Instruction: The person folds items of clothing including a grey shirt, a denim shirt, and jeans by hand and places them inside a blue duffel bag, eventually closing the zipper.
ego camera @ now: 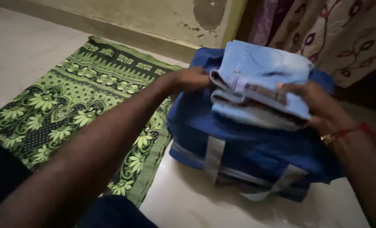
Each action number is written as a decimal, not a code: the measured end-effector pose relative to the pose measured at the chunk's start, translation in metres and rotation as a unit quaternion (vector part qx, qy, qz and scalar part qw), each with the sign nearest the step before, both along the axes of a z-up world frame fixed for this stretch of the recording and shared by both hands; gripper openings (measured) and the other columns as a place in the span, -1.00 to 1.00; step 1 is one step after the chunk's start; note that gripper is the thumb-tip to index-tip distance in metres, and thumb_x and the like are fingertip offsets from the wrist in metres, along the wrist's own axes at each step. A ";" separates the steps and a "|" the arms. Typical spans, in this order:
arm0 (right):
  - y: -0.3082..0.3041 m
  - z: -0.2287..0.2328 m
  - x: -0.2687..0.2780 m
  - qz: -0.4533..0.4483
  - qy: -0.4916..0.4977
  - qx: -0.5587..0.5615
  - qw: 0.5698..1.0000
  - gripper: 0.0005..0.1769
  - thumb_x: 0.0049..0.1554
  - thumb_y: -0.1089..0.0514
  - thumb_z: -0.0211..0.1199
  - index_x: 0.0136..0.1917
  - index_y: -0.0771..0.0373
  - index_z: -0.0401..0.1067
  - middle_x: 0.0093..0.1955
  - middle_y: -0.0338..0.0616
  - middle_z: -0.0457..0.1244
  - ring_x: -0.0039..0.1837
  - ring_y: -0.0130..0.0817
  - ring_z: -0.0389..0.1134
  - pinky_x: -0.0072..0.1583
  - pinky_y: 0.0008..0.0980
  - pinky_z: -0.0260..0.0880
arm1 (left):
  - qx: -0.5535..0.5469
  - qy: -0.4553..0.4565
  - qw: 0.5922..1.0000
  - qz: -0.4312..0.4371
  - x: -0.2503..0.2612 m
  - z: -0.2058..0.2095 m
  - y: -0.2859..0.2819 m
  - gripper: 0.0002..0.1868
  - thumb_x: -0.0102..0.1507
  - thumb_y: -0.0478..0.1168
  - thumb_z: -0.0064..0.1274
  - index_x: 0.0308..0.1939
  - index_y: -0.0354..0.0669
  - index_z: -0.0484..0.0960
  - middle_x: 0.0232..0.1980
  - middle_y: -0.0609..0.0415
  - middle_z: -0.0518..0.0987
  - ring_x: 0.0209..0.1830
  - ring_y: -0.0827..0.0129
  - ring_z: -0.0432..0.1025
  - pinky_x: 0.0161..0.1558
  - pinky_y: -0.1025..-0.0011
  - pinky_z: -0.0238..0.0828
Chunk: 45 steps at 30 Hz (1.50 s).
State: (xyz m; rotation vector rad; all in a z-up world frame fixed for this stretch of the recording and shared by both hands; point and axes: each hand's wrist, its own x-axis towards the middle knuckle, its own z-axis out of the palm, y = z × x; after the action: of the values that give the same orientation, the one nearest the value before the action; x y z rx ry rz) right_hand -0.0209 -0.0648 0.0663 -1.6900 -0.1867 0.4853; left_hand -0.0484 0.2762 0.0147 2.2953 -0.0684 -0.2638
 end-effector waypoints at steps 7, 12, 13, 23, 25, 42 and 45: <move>0.059 0.005 0.006 -0.040 0.071 0.280 0.956 -0.51 0.19 0.18 0.23 0.38 0.32 0.34 0.22 -0.03 0.38 0.14 -0.25 0.51 0.14 -0.28 0.59 | -0.078 -0.129 0.982 -0.118 -0.056 0.033 -0.001 -0.71 0.13 -0.08 0.23 -0.22 -0.22 0.79 -0.26 0.04 0.73 -0.24 0.41 0.53 -0.12 0.36 0.45; 0.086 -0.037 0.001 -0.050 -0.007 0.043 0.998 -0.49 0.22 0.21 0.22 0.42 0.21 0.30 0.24 0.00 0.32 0.16 -0.19 0.38 0.11 -0.19 0.43 | -0.076 -0.192 0.966 -0.153 -0.081 0.035 -0.008 -0.75 0.10 -0.07 0.22 -0.33 -0.19 0.75 -0.41 0.10 0.70 -0.41 0.45 0.53 -0.26 0.40 0.48; 0.086 -0.039 0.007 -0.046 -0.036 0.009 0.998 -0.42 0.16 0.26 0.21 0.44 0.16 0.25 0.26 -0.05 0.32 0.19 -0.20 0.39 0.15 -0.19 0.43 | -0.094 -0.212 0.962 -0.142 -0.082 0.033 -0.008 -0.76 0.11 -0.08 0.21 -0.35 -0.21 0.73 -0.41 0.09 0.69 -0.40 0.44 0.53 -0.26 0.40 0.48; 0.048 -0.033 0.031 0.265 -0.175 -0.348 0.882 -0.20 0.04 -0.16 0.26 0.47 0.20 0.24 0.28 -0.08 0.37 0.19 -0.28 0.41 0.14 -0.29 0.45 | -0.092 -0.295 0.951 -0.009 -0.066 0.030 -0.031 -0.66 0.22 0.00 0.20 -0.36 -0.25 0.67 -0.44 -0.03 0.65 -0.45 0.33 0.50 -0.35 0.31 0.40; 0.040 -0.030 0.029 0.208 -0.066 -0.359 0.907 -0.21 0.07 -0.20 0.28 0.48 0.14 0.23 0.28 -0.13 0.32 0.19 -0.31 0.36 0.14 -0.29 0.41 | -0.075 -0.304 0.950 -0.024 -0.063 0.034 -0.033 -0.63 0.22 0.03 0.20 -0.34 -0.25 0.66 -0.44 -0.05 0.65 -0.45 0.25 0.52 -0.35 0.26 0.41; 0.053 -0.027 0.042 0.353 0.018 -0.592 0.724 -0.31 0.09 -0.15 0.34 0.36 0.27 0.34 0.16 0.04 0.32 0.05 -0.23 0.33 0.06 -0.15 0.39 | 0.114 -0.095 0.964 -0.222 -0.065 0.051 -0.013 -0.42 0.20 0.24 0.19 -0.42 -0.30 0.69 -0.49 -0.12 0.58 -0.45 0.15 0.46 -0.32 0.16 0.37; 0.027 -0.039 0.057 0.313 0.071 -0.546 0.774 -0.33 0.12 -0.12 0.32 0.38 0.29 0.35 0.17 0.07 0.31 0.06 -0.22 0.33 0.06 -0.13 0.37 | -0.079 -0.145 0.964 -0.209 -0.070 0.034 -0.006 -0.46 0.17 0.24 0.20 -0.44 -0.23 0.71 -0.49 -0.03 0.59 -0.44 0.29 0.44 -0.36 0.24 0.37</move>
State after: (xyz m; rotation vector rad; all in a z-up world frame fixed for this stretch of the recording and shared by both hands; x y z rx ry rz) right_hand 0.0358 -0.0379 0.0276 -2.7127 -0.4123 1.4203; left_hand -0.1188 0.2700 0.0484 2.1247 -0.7045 -0.1261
